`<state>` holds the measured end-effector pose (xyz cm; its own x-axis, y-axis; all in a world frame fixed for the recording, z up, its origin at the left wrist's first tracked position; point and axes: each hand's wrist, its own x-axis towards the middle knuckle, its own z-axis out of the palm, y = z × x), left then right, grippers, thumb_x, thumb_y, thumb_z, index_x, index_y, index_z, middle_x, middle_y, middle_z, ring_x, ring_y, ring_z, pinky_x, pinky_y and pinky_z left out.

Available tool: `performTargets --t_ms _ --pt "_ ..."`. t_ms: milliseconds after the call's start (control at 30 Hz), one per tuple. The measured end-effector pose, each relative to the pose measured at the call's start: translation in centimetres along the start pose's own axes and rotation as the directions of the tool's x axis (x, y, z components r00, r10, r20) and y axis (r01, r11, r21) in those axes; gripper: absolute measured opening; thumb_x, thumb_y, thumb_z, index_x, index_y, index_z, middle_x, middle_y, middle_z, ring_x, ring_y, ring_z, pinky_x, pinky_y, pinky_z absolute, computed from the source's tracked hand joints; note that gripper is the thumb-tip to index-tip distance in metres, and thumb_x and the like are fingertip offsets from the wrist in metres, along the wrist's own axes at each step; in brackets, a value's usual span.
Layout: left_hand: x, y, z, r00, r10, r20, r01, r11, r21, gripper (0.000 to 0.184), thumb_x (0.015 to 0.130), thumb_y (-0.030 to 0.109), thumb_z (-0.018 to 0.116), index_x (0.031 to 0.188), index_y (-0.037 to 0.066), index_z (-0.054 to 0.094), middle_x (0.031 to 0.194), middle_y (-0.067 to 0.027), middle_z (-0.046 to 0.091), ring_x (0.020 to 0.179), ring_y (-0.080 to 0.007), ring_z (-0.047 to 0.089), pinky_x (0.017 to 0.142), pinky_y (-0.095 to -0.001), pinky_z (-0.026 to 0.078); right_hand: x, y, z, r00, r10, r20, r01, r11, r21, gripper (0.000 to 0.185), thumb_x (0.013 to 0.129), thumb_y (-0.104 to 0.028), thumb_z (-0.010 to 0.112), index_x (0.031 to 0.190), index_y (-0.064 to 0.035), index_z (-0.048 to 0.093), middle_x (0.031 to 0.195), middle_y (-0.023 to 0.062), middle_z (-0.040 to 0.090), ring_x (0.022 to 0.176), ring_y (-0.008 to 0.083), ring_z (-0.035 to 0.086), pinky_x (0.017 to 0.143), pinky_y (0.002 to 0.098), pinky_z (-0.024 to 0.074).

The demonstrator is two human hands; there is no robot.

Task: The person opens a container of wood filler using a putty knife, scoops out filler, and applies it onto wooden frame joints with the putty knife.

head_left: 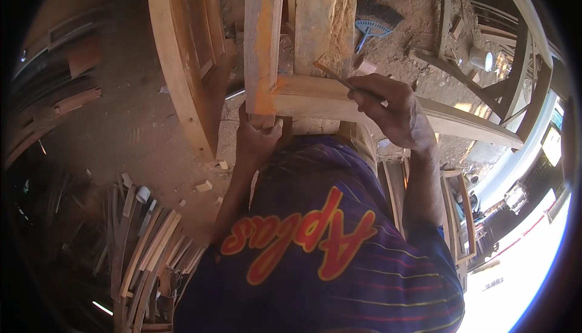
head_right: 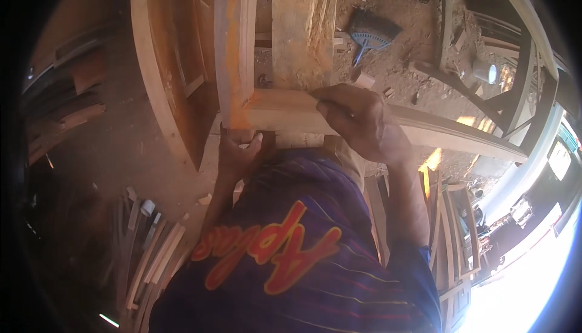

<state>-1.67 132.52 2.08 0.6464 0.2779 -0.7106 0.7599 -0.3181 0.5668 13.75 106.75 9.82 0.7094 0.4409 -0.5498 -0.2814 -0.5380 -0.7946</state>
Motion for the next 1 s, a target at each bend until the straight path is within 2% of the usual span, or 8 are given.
performTargets --t_ms 200,333,400,567,800,867,900,1000 --pt "0.1 -0.3 0.7 0.996 -0.089 0.005 0.088 0.974 -0.208 0.07 0.083 0.01 0.079 0.14 -0.006 0.041 0.125 -0.021 0.066 0.114 -0.0265 0.068 0.099 -0.0358 0.054 3.4 2.7 -2.2 0.974 -0.172 0.144 0.184 0.98 -0.075 0.028 0.097 -0.005 0.067 0.123 -0.0004 0.072 0.102 0.0142 0.072 0.086 0.0252 0.071 0.077 0.0364 0.0567" --pt "0.0 0.9 0.6 0.981 -0.193 0.032 0.196 0.962 -0.193 0.064 0.083 0.008 0.079 0.137 -0.005 0.047 0.123 -0.0167 0.068 0.113 -0.0205 0.068 0.098 -0.0335 0.055 5.5 3.7 -1.5 0.932 -0.228 0.281 0.264 0.96 -0.094 0.03 0.096 -0.006 0.066 0.125 -0.0026 0.071 0.106 0.0144 0.071 0.088 0.0288 0.072 0.08 0.0383 0.058" --pt "0.1 1.0 0.8 0.994 -0.108 -0.029 0.108 0.994 -0.021 0.056 0.084 0.006 0.078 0.133 -0.003 0.053 0.119 -0.0126 0.07 0.11 -0.0167 0.068 0.094 -0.0327 0.055 6.3 3.3 -0.4 0.902 -0.276 0.332 0.33 0.937 -0.118 0.031 0.095 -0.007 0.066 0.125 -0.0034 0.071 0.107 0.0145 0.072 0.09 0.0293 0.072 0.081 0.0393 0.0584" --pt "0.1 1.2 1.3 0.99 -0.136 -0.041 0.133 0.988 -0.083 0.049 0.085 0.005 0.077 0.129 -0.002 0.057 0.117 -0.0106 0.071 0.106 -0.0169 0.068 0.09 -0.033 0.056 7.1 1.1 -0.5 0.842 -0.293 0.453 0.36 0.931 -0.068 0.03 0.093 -0.012 0.068 0.123 -0.0095 0.073 0.11 0.0144 0.071 0.095 0.0344 0.072 0.083 0.0432 0.059" --pt "-0.1 1.8 2.0 0.987 -0.096 -0.126 0.087 0.994 -0.069 0.039 0.085 0.004 0.075 0.122 0.0 0.063 0.11 -0.008 0.073 0.099 -0.0153 0.067 0.085 -0.0327 0.055 5.2 0.6 0.8 0.869 -0.308 0.388 0.388 0.91 -0.148 0.035 0.091 -0.012 0.068 0.125 -0.0112 0.071 0.113 0.015 0.07 0.097 0.0357 0.072 0.082 0.0437 0.0599" --pt "0.0 0.2 1.5 0.993 -0.097 -0.062 0.099 0.995 0.03 0.035 0.084 0.005 0.076 0.117 0.0 0.065 0.106 -0.0068 0.073 0.096 -0.0148 0.067 0.083 -0.0321 0.055 4.0 0.8 1.6 0.866 -0.314 0.39 0.429 0.867 -0.255 0.044 0.087 -0.008 0.067 0.131 -0.0075 0.066 0.11 0.0152 0.069 0.098 0.0362 0.071 0.082 0.0433 0.0601" --pt "0.0 -0.6 1.4 0.998 -0.04 -0.044 0.04 0.999 0.001 0.032 0.085 0.007 0.077 0.114 0.002 0.066 0.101 -0.0047 0.071 0.092 -0.0134 0.065 0.079 -0.0319 0.053 3.2 1.6 2.8 0.837 -0.465 0.287 0.533 0.81 -0.244 0.044 0.086 -0.008 0.067 0.129 -0.0036 0.065 0.108 0.0151 0.068 0.096 0.0358 0.071 0.08 0.0428 0.0604" --pt "-0.1 -1.1 1.9 0.995 0.092 0.049 -0.088 0.992 -0.086 0.026 0.086 0.011 0.08 0.107 0.004 0.066 0.091 -0.0006 0.069 0.084 -0.0106 0.062 0.072 -0.0314 0.051 1.6 0.1 5.1 0.851 -0.474 0.224 0.525 0.769 -0.366 0.039 0.082 -0.009 0.068 0.118 0.0043 0.064 0.102 0.0142 0.067 0.09 0.0327 0.071 0.077 0.0412 0.0611"
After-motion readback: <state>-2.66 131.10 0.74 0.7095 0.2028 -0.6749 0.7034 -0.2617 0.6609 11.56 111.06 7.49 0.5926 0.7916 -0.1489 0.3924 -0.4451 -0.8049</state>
